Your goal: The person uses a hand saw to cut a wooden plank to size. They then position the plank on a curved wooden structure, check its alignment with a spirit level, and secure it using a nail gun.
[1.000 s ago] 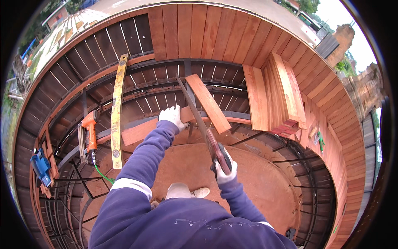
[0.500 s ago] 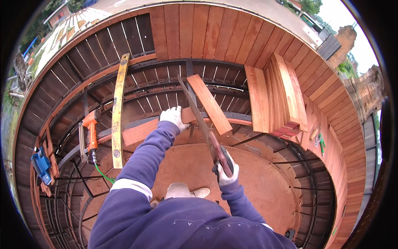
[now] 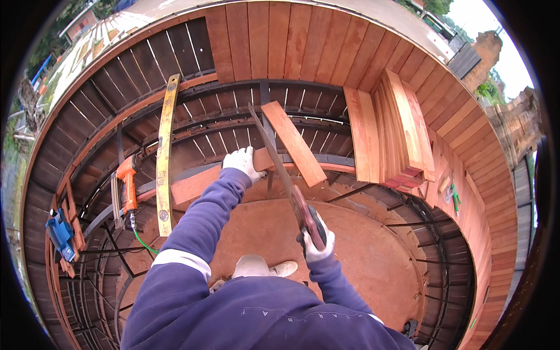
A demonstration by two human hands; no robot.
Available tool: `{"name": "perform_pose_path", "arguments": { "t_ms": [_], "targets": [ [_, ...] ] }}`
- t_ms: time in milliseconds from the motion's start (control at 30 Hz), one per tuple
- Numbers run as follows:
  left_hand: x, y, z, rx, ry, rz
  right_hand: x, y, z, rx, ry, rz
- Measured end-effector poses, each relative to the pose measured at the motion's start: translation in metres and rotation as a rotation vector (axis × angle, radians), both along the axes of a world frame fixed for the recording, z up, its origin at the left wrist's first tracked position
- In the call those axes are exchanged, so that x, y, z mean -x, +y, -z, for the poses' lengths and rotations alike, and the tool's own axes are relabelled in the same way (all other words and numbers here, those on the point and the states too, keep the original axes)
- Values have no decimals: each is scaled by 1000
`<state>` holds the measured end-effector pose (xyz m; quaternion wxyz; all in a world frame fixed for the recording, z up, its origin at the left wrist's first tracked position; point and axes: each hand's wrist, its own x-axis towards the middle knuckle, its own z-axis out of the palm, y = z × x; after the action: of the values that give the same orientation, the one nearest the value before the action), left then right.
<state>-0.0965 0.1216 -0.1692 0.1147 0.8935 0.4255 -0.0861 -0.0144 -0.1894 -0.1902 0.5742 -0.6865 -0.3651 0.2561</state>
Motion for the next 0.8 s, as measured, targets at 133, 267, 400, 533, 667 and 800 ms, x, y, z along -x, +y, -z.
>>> {"name": "perform_pose_path", "arguments": {
  "t_ms": [133,267,400,533,667,800],
  "targets": [
    [4,5,3,-59,-8,-4,-4,68,-16,-104,-33,-22],
    [0,2,-8,40,39,-11,13,-25,-34,20,62,-31],
    [4,2,1,-5,21,-38,16,-82,-25,95,-101,-39],
    [-1,0,-5,12,-4,-19,-2,32,-5,-99,-50,-26],
    [2,0,-1,-20,-48,-25,-2,55,-17,-117,-13,-54],
    [3,3,0,-4,-8,-14,12,-54,-22,54,-17,-48]
  ]
}}
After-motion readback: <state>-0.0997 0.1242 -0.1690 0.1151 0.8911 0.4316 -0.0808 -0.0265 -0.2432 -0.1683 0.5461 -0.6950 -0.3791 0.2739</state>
